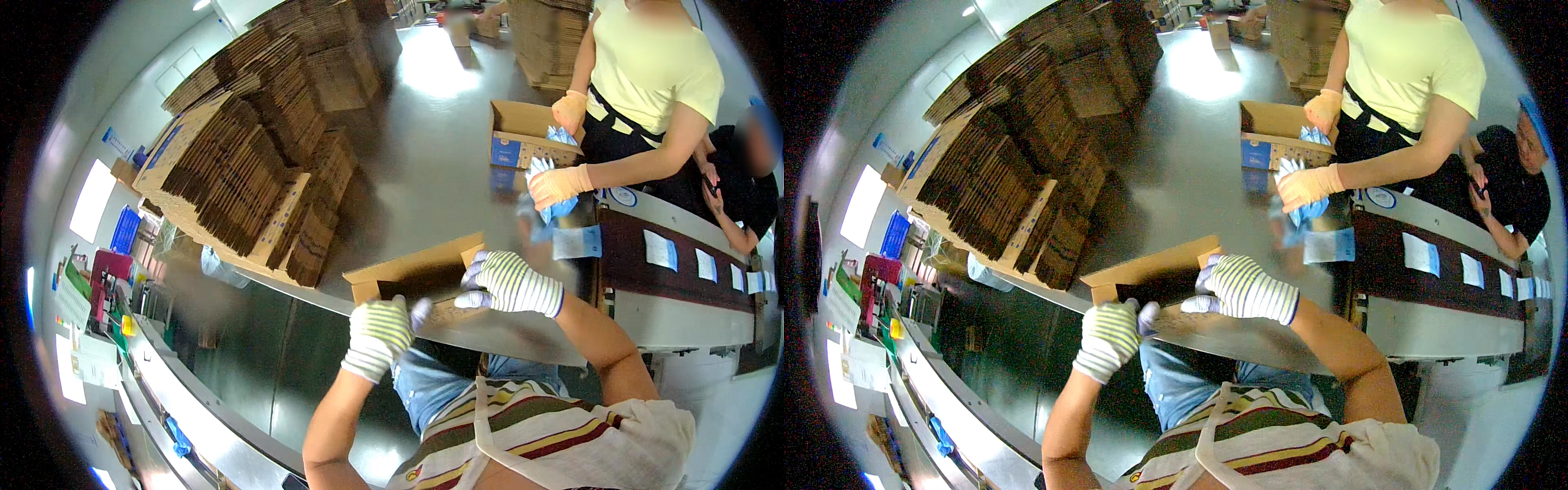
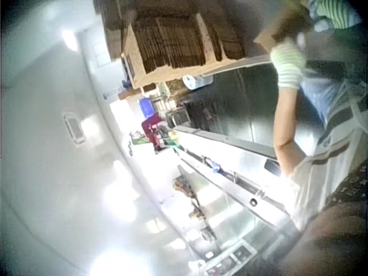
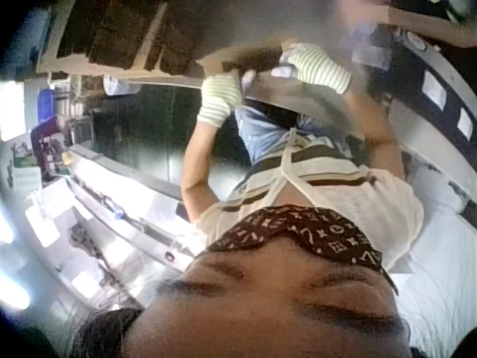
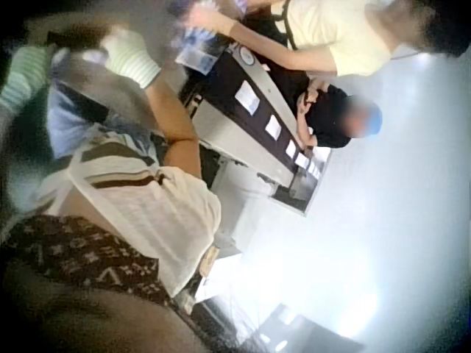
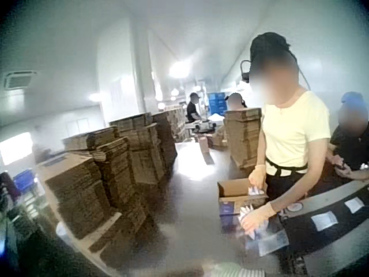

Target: The person packs small blue packets into cardboard boxes by hand while standing at a stainless steel table in a manufacturing facility.

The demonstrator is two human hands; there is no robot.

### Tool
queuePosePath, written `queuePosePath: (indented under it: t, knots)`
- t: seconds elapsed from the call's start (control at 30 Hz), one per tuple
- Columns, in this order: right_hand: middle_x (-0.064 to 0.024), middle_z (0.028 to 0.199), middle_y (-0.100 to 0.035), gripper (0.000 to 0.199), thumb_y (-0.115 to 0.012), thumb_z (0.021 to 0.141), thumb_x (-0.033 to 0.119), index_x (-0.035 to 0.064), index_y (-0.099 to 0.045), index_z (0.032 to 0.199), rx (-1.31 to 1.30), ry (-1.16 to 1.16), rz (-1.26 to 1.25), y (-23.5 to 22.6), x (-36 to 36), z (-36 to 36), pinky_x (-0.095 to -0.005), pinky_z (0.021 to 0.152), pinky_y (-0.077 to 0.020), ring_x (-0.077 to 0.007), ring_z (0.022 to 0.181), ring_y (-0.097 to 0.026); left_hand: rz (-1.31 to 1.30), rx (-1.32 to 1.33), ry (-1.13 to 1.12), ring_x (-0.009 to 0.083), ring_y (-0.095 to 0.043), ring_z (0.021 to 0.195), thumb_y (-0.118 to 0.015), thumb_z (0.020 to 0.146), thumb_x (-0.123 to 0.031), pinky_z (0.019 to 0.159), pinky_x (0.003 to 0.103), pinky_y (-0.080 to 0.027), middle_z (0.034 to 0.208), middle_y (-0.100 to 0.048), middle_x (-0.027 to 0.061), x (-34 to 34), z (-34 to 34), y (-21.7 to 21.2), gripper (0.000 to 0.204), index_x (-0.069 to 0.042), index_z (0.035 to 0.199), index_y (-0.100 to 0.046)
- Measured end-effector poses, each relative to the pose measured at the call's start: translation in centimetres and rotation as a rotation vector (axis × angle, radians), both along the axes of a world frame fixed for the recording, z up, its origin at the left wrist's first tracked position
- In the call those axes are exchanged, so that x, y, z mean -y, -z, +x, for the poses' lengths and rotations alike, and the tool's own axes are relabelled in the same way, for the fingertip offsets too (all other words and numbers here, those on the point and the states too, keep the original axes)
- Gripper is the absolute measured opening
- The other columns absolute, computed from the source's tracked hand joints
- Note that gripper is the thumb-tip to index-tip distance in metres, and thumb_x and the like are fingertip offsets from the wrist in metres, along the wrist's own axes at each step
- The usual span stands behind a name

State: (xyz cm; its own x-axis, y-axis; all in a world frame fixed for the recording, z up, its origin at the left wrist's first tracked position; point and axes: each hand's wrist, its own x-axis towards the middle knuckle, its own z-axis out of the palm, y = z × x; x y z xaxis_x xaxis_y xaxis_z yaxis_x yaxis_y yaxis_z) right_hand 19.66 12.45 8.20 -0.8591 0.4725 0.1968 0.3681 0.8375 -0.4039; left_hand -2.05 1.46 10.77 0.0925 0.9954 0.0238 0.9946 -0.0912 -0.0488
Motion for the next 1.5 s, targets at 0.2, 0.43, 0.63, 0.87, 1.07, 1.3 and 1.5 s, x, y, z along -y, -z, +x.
queuePosePath:
  t: [0.2,0.43,0.63,0.87,1.07,1.3,1.5]
  knots:
    - [-0.0122,0.094,-0.064,0.024,-0.054,0.086,0.026,0.0083,-0.067,0.095,-0.257,0.080,-0.001,1.3,-0.4,-1.3,-0.0411,0.084,-0.0463,-0.0314,0.090,-0.057,-0.044,0.029,0.083,0.0332,-0.062,0.063,-0.027,0.097,-0.043,0.061,0.044,-0.048,0.066,-0.064,0.0140,-4.6,-2.9,3.9,0.059,-0.008,0.071,-0.067]
    - [-0.0075,0.095,-0.061,0.020,-0.055,0.083,0.023,0.0138,-0.067,0.095,-0.115,0.156,0.271,2.6,-0.1,-1.8,-0.0401,0.080,-0.0474,-0.0260,0.091,-0.054,0.149,0.189,0.037,0.0325,-0.061,0.091,-0.052,0.089,-0.032,0.077,0.046,-0.049,0.099,-0.063,0.0160,-3.7,0.6,4.1,0.034,-0.006,0.110,-0.053]
    - [-0.0072,0.106,-0.059,0.028,-0.059,0.081,0.026,0.0131,-0.064,0.106,-0.037,0.217,0.151,2.4,-0.3,-2.6,-0.0412,0.091,-0.0408,-0.0266,0.102,-0.051,-0.167,0.094,0.120,0.0360,-0.064,0.080,-0.068,0.073,-0.049,0.073,0.041,-0.051,0.089,-0.065,0.0209,-3.3,1.3,3.9,0.064,0.001,0.110,-0.052]
    - [-0.0217,0.120,-0.049,0.062,-0.069,0.076,0.035,0.0033,-0.045,0.123,-0.554,0.536,0.102,-0.5,3.0,1.3,-0.0453,0.095,-0.0411,-0.0372,0.111,-0.048,0.122,1.140,-0.073,0.0250,-0.064,0.084,-0.070,0.081,-0.031,0.074,0.036,-0.053,0.098,-0.064,0.0171,-1.5,-2.1,2.6,0.051,0.002,0.113,-0.049]
    - [-0.0237,0.110,-0.056,0.078,-0.077,0.068,0.037,-0.0048,-0.042,0.123,-0.659,0.457,-0.161,-4.6,3.9,-1.1,-0.0423,0.091,-0.0448,-0.0358,0.099,-0.059,-0.163,1.374,-0.285,0.0206,-0.055,0.100,-0.067,0.084,-0.035,0.087,0.034,-0.046,0.113,-0.056,0.0132,1.0,-0.8,8.2,0.057,-0.001,0.124,-0.043]
    - [-0.0136,0.097,-0.059,0.054,-0.075,0.066,0.031,0.0025,-0.054,0.107,0.057,0.286,0.077,-0.2,3.4,-7.4,-0.0423,0.079,-0.0460,-0.0288,0.092,-0.057,-0.306,2.331,-0.284,0.0262,-0.048,0.118,-0.073,0.078,-0.032,0.102,0.042,-0.038,0.130,-0.047,0.0058,3.5,1.8,23.0,0.071,-0.011,0.135,-0.036]
    - [-0.0134,0.098,-0.059,0.035,-0.058,0.080,0.024,0.0028,-0.055,0.108,0.138,0.193,0.192,4.1,4.0,-8.7,-0.0393,0.080,-0.0467,-0.0254,0.093,-0.057,-0.725,1.908,-0.481,0.0234,-0.063,0.085,-0.064,0.086,-0.034,0.079,0.036,-0.052,0.099,-0.064,0.0113,5.8,-0.5,18.2,0.046,0.001,0.113,-0.054]
